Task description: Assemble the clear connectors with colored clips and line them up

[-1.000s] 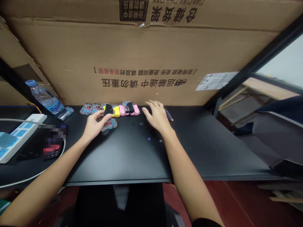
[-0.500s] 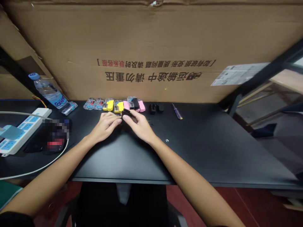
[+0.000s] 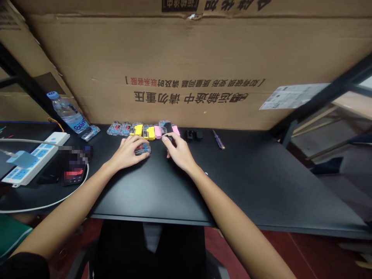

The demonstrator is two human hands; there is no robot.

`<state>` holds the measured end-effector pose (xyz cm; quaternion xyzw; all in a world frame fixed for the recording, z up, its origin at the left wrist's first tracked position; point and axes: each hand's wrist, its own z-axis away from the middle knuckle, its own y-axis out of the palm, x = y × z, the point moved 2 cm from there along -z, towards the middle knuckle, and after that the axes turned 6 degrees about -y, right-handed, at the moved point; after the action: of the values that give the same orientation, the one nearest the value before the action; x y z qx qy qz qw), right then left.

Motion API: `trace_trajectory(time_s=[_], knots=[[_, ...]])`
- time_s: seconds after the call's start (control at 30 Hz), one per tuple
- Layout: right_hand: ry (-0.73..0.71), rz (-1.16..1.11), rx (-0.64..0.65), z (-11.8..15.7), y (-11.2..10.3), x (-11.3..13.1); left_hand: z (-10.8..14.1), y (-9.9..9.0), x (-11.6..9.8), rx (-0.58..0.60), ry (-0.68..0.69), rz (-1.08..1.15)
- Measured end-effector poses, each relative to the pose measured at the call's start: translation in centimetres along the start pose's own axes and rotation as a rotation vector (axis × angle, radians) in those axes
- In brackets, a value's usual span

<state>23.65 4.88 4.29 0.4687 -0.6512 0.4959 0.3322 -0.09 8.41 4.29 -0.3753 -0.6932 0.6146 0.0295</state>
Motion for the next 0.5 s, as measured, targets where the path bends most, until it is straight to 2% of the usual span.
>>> trace_trajectory(time_s=[0.17, 0.33, 0.5], knots=[[0.021, 0.064, 0.050, -0.16, -0.32, -1.05, -0.11, -0.38, 0.80, 0.002, -0.012, -0.005], [-0.008, 0.090, 0.118, 0.04, 0.08, -0.54, -0.06, 0.13, 1.05, 0.055, -0.016, 0.033], [-0.202, 0.150, 0.080, -0.02, 0.41, -0.60, -0.07, 0.44, 0.57, -0.010, -0.012, 0.148]])
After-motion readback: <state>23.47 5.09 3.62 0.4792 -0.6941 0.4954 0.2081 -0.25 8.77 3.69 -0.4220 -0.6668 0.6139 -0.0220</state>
